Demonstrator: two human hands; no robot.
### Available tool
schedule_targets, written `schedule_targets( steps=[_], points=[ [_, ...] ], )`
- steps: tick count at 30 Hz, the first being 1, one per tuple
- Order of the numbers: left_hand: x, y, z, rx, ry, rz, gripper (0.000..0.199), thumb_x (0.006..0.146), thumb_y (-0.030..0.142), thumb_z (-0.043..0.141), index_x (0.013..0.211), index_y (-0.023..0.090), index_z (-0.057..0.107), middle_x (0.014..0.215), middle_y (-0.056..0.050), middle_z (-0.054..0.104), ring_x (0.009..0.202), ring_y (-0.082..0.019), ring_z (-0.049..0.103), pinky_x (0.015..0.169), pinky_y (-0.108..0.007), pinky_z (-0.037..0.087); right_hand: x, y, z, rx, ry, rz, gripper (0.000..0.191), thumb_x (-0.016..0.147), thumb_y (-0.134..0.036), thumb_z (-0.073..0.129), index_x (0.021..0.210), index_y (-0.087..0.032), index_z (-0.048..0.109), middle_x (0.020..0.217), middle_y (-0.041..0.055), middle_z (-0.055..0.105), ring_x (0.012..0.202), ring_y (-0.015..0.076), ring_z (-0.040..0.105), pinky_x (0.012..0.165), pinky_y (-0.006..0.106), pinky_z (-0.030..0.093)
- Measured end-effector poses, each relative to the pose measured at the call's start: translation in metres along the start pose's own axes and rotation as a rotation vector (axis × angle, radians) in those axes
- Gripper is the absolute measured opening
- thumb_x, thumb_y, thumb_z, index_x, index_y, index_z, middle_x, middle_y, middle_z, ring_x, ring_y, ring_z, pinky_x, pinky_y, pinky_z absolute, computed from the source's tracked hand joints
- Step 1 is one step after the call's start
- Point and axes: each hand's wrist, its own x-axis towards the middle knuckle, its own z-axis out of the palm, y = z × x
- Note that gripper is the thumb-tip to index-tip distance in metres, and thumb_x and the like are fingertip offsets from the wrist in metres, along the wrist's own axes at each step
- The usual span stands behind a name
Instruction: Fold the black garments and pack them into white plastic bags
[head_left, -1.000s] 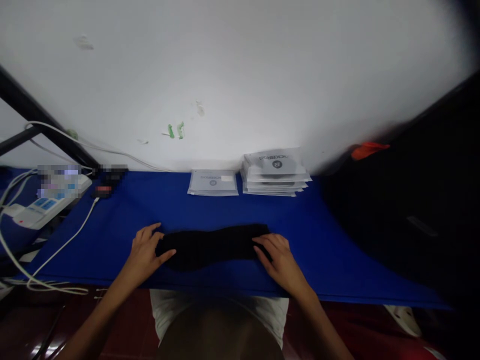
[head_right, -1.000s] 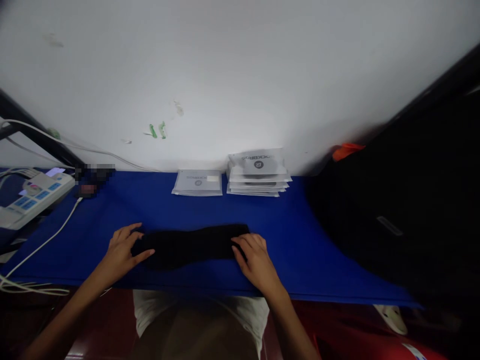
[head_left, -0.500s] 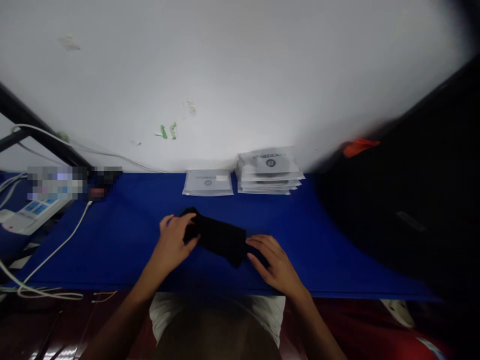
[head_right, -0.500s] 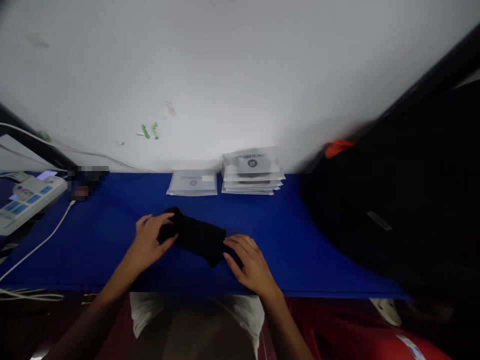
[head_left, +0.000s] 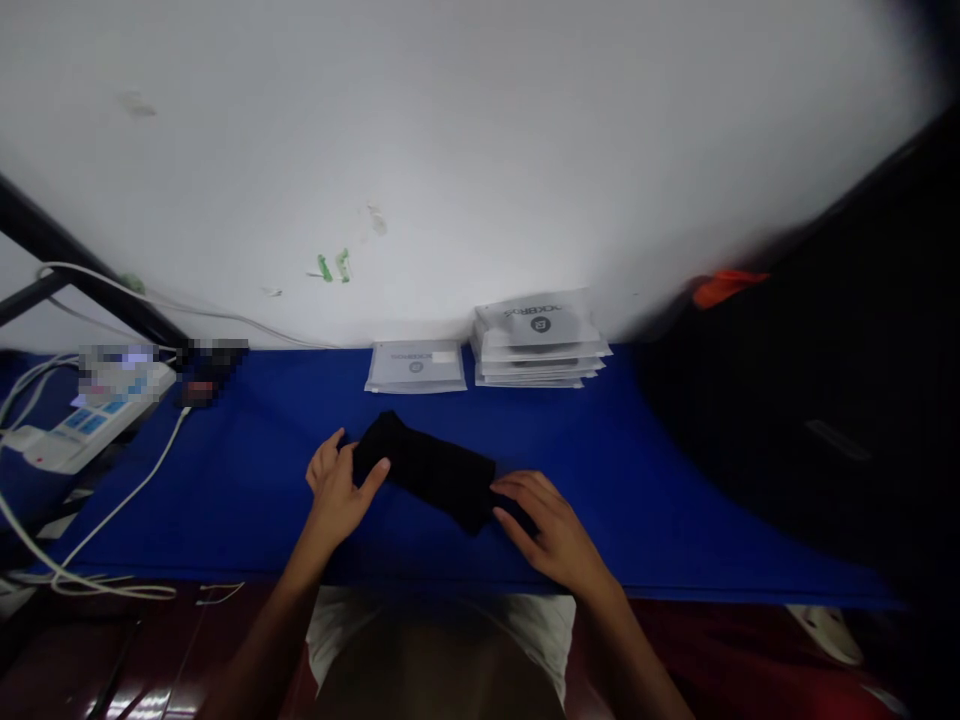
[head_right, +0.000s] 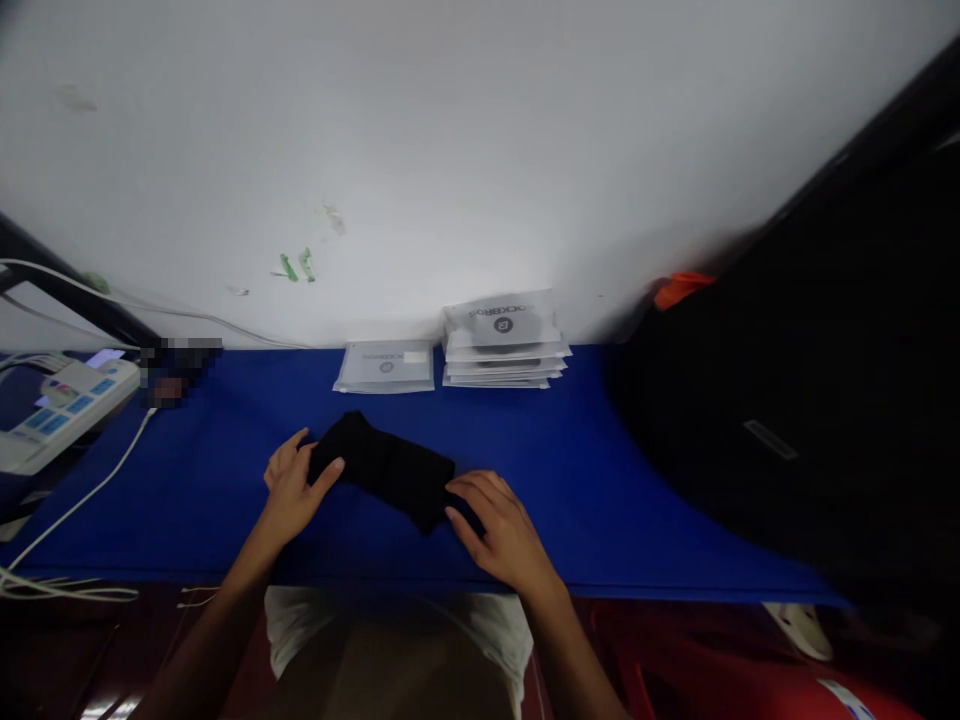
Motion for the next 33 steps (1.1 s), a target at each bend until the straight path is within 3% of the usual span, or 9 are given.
schedule_targets(
  steps=[7,11,15,17,19,22,26,30,33],
  points=[
    [0.018,0.022,0.006,-0.133,0.105,0.068,0.018,0.080,0.030,0.065,0.094,0.020,0.060,0.123,-0.013,0.061,0.119,-0.036,0.053,0.101,-0.059,0.040,-0.001,-0.002,0.001,0.002,0.034,0.004,0.022,0.095,-0.024,0.053,0.116,-0.023,0.058,0.107,0.0092,0.066,0.103,0.0250,0.060,0.088,0.045,0.053],
    [0.015,0.046,-0.006,-0.347,0.153,0.348,0.024,0.078,0.016,0.060,0.101,0.021,0.058,0.116,-0.009,0.063,0.109,-0.026,0.060,0.094,-0.046,0.048,-0.002,0.001,0.001,-0.016,0.018,0.005,0.027,0.095,-0.025,0.053,0.122,-0.023,0.056,0.113,0.0096,0.066,0.107,0.0248,0.060,0.092,0.045,0.052],
    [-0.003,0.075,-0.013,-0.222,-0.390,0.819,0.047,0.081,0.031,0.068,0.126,0.024,0.057,0.137,-0.011,0.057,0.128,-0.029,0.051,0.111,-0.052,0.031,-0.005,0.002,0.002,-0.110,0.075,0.017,0.064,0.092,-0.031,0.057,0.149,-0.020,0.029,0.150,0.0166,0.040,0.135,0.0293,0.042,0.106,0.050,0.043],
    [-0.009,0.082,-0.015,-0.186,-0.605,0.925,0.061,0.079,0.049,0.072,0.133,0.025,0.054,0.143,-0.011,0.053,0.135,-0.031,0.045,0.117,-0.055,0.020,-0.005,-0.001,0.003,-0.160,-0.012,-0.029,0.077,0.090,-0.034,0.059,0.154,-0.020,0.018,0.158,0.0161,0.029,0.143,0.0305,0.030,0.111,0.052,0.036],
    [-0.006,0.081,-0.016,-0.257,-0.651,0.925,0.059,0.081,0.056,0.069,0.129,0.024,0.057,0.136,-0.009,0.060,0.132,-0.029,0.049,0.117,-0.051,0.021,-0.002,-0.007,0.004,-0.197,-0.177,-0.080,0.080,0.089,-0.039,0.059,0.155,-0.021,0.018,0.158,0.0136,0.030,0.146,0.0306,0.026,0.114,0.054,0.030],
    [0.025,0.071,-0.015,-0.343,-0.552,0.836,0.031,0.092,0.045,0.058,0.114,0.023,0.064,0.111,-0.005,0.071,0.108,-0.019,0.064,0.102,-0.036,0.044,0.003,-0.021,0.008,-0.238,-0.330,-0.086,0.079,0.088,-0.045,0.061,0.153,-0.020,0.025,0.155,0.0129,0.036,0.144,0.0321,0.028,0.115,0.057,0.023],
    [0.098,0.047,-0.002,-0.069,-0.253,0.679,0.021,0.096,0.030,0.049,0.102,0.018,0.065,0.105,-0.009,0.070,0.101,-0.021,0.064,0.094,-0.037,0.048,-0.002,-0.037,0.013,-0.274,-0.332,-0.061,0.082,0.081,-0.055,0.067,0.149,-0.020,0.036,0.149,0.0143,0.046,0.135,0.0347,0.041,0.113,0.062,0.020],
    [0.156,0.023,0.011,0.033,-0.276,0.660,0.016,0.089,0.025,0.056,0.099,0.016,0.065,0.107,-0.011,0.069,0.101,-0.025,0.063,0.091,-0.041,0.049,-0.023,-0.044,0.020,-0.373,-0.254,-0.092,0.062,0.081,-0.033,0.070,0.138,-0.020,0.050,0.128,0.0133,0.062,0.113,0.0304,0.056,0.105,0.057,0.034],
    [0.170,0.014,0.015,0.089,-0.328,0.679,0.012,0.089,0.025,0.057,0.091,0.018,0.066,0.096,-0.007,0.071,0.093,-0.023,0.065,0.084,-0.035,0.051,-0.033,-0.046,0.020,-0.416,-0.214,-0.136,0.036,0.086,-0.013,0.059,0.121,-0.020,0.062,0.107,0.0094,0.068,0.094,0.0230,0.060,0.092,0.043,0.045]
  ],
)
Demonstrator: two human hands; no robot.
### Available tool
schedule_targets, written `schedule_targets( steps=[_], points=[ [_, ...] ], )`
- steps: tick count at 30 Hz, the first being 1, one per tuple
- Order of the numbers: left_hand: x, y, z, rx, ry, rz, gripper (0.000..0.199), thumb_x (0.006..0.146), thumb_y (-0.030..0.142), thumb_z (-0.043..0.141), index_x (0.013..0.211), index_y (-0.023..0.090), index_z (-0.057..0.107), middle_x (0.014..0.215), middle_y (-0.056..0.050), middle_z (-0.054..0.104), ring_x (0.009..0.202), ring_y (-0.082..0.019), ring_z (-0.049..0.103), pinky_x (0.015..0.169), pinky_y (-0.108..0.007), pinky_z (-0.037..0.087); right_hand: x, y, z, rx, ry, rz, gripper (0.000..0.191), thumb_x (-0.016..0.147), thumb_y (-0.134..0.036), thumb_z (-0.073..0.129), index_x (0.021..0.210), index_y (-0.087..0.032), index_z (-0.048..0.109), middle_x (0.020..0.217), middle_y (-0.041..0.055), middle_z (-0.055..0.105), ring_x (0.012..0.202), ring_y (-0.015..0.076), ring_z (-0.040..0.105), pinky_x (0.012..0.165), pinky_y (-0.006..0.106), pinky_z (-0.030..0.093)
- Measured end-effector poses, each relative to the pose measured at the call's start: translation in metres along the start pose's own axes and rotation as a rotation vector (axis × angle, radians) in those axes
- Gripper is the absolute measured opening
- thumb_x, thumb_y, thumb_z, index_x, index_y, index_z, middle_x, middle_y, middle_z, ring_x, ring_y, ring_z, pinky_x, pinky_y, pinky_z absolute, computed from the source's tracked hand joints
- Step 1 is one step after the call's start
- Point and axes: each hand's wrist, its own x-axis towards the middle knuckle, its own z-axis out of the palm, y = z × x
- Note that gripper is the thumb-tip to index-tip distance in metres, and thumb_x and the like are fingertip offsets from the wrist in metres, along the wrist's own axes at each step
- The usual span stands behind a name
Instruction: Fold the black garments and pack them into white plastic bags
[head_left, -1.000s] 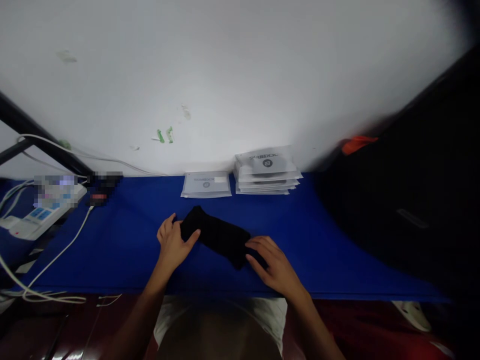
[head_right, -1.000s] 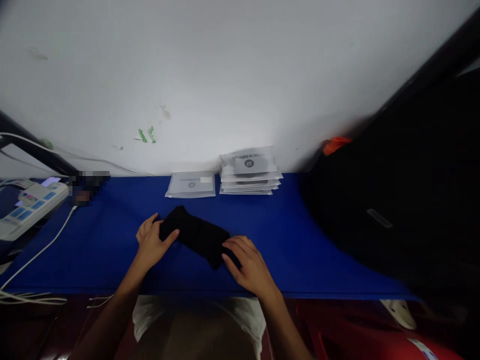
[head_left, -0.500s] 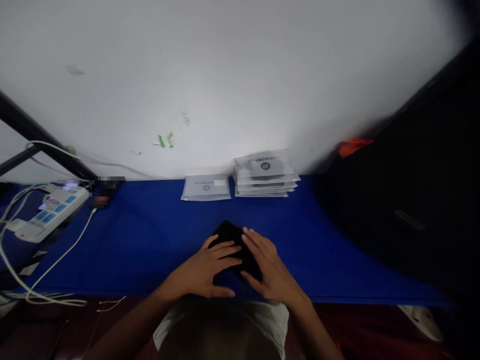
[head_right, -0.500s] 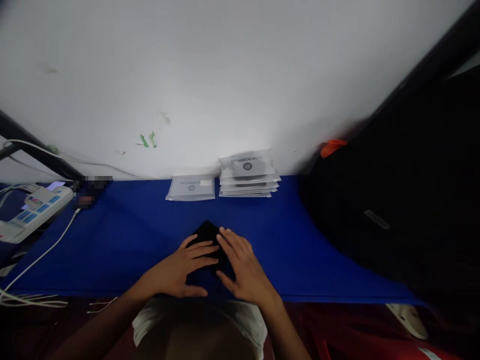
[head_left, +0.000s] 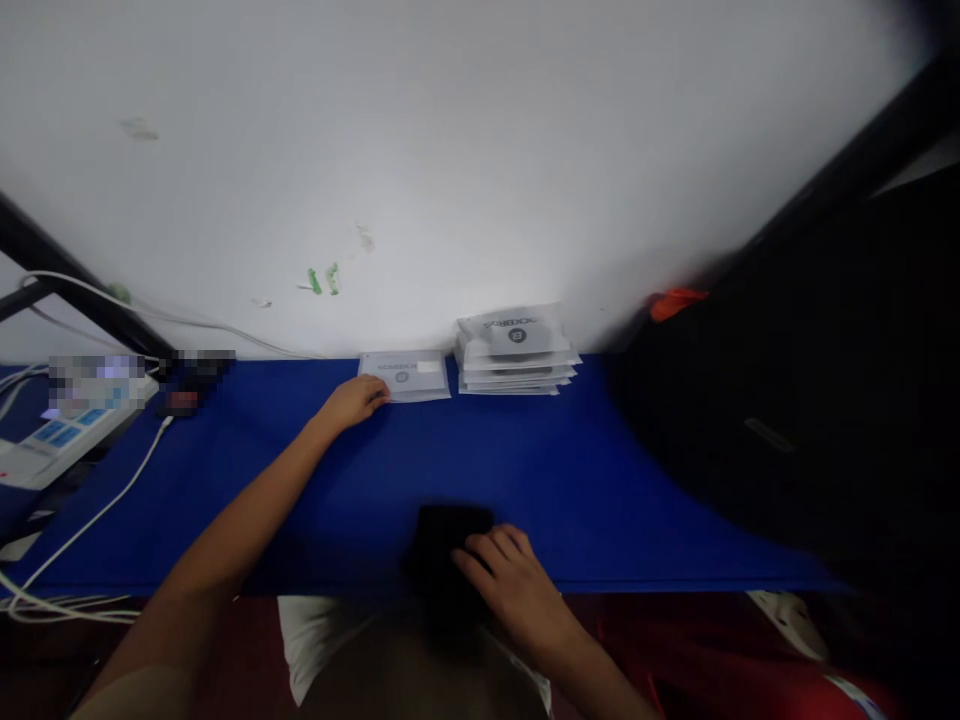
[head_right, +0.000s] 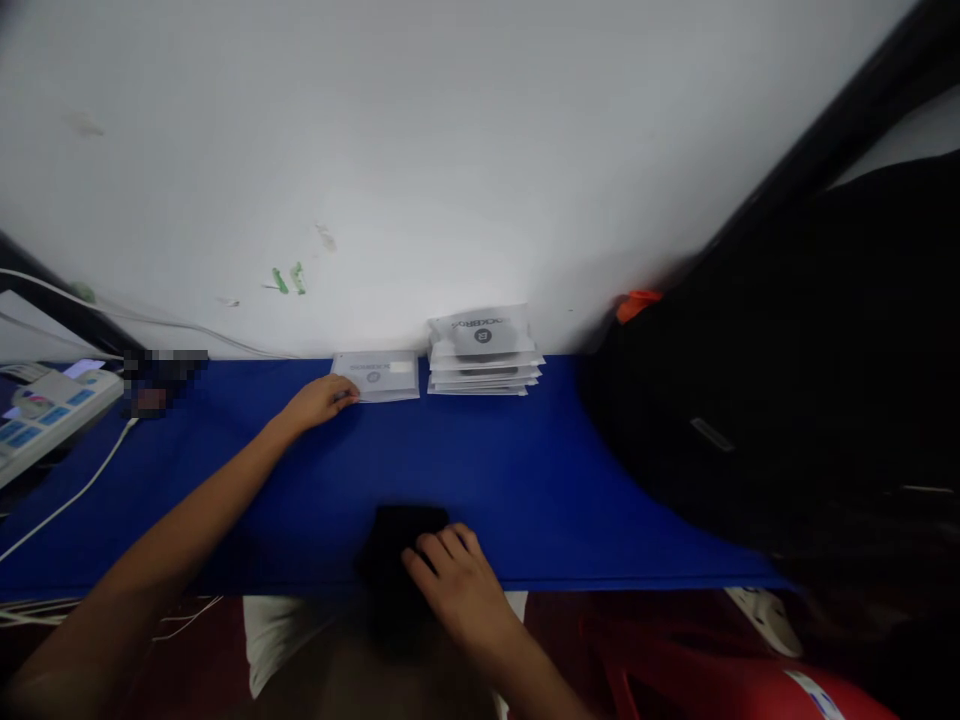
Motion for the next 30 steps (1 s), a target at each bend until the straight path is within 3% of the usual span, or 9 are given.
schedule_targets(
  steps=[4,8,12,15,18,21,24,26,30],
  points=[
    [-0.009,0.006,0.000,0.052,-0.037,0.013,0.018,0.091,0.021,0.049,0.095,0.018,0.066,0.094,-0.008,0.070,0.089,-0.022,0.065,0.079,-0.032,0.051,0.000,0.003,-0.016,0.057,-0.134,-0.129,0.027,0.087,-0.012,0.056,0.111,-0.020,0.064,0.089,0.0050,0.068,0.083,0.0200,0.059,0.080,0.035,0.048],
    [-0.028,0.029,-0.004,0.092,-0.045,0.050,0.030,0.093,0.018,0.040,0.114,0.019,0.062,0.106,-0.010,0.066,0.089,-0.021,0.063,0.074,-0.031,0.051,0.006,0.016,-0.034,0.138,-0.171,-0.133,0.036,0.078,-0.014,0.060,0.114,-0.017,0.062,0.102,0.0092,0.069,0.093,0.0230,0.062,0.083,0.036,0.051],
    [-0.046,0.057,-0.007,0.101,-0.015,0.172,0.040,0.086,0.011,0.045,0.123,0.018,0.059,0.109,-0.011,0.059,0.099,-0.023,0.057,0.086,-0.036,0.050,0.018,0.033,-0.040,0.241,0.064,-0.153,0.044,0.086,-0.024,0.054,0.128,-0.015,0.051,0.116,0.0138,0.068,0.108,0.0248,0.063,0.088,0.038,0.053],
    [-0.058,0.078,-0.006,0.029,0.082,0.269,0.057,0.081,0.006,0.045,0.137,0.016,0.046,0.111,-0.012,0.053,0.102,-0.025,0.052,0.093,-0.043,0.048,0.043,0.041,-0.038,0.265,0.308,-0.317,0.042,0.097,-0.033,0.039,0.134,-0.014,0.045,0.127,0.0172,0.063,0.125,0.0252,0.055,0.096,0.042,0.051],
    [-0.068,0.098,-0.005,-0.102,0.097,0.305,0.074,0.078,0.008,0.051,0.148,0.018,0.029,0.118,-0.013,0.048,0.108,-0.026,0.049,0.096,-0.044,0.048,0.076,0.046,-0.031,0.133,0.378,-0.435,0.034,0.100,-0.021,0.035,0.129,-0.015,0.050,0.126,0.0159,0.065,0.130,0.0253,0.051,0.105,0.049,0.044],
    [-0.077,0.114,0.000,-0.098,0.075,0.269,0.087,0.073,0.004,0.050,0.152,0.016,0.018,0.124,-0.016,0.046,0.117,-0.029,0.046,0.101,-0.046,0.045,0.100,0.050,-0.018,-0.004,0.257,-0.328,0.031,0.097,-0.012,0.041,0.123,-0.015,0.057,0.122,0.0144,0.066,0.123,0.0253,0.055,0.105,0.048,0.046],
    [-0.081,0.123,0.009,0.002,0.016,0.199,0.086,0.071,0.001,0.046,0.152,0.017,0.021,0.134,-0.019,0.047,0.124,-0.031,0.045,0.104,-0.051,0.041,0.110,0.048,-0.003,-0.054,0.037,-0.119,0.033,0.093,-0.008,0.045,0.123,-0.010,0.058,0.118,0.0168,0.066,0.113,0.0256,0.060,0.098,0.043,0.051],
    [-0.082,0.126,0.015,0.066,-0.058,0.163,0.088,0.069,0.002,0.046,0.152,0.017,0.021,0.148,-0.019,0.039,0.134,-0.035,0.039,0.106,-0.056,0.036,0.111,0.043,0.008,-0.114,-0.045,-0.002,0.035,0.090,-0.006,0.048,0.123,-0.006,0.059,0.114,0.0192,0.067,0.108,0.0274,0.062,0.095,0.043,0.052],
    [-0.085,0.135,0.017,0.109,-0.146,0.160,0.096,0.067,0.002,0.044,0.155,0.017,0.010,0.162,-0.014,0.018,0.148,-0.035,0.019,0.110,-0.061,0.028,0.112,0.034,0.027,-0.145,0.049,0.025,0.035,0.086,-0.011,0.059,0.120,-0.002,0.061,0.115,0.0252,0.064,0.106,0.0339,0.062,0.090,0.049,0.053]
  ],
)
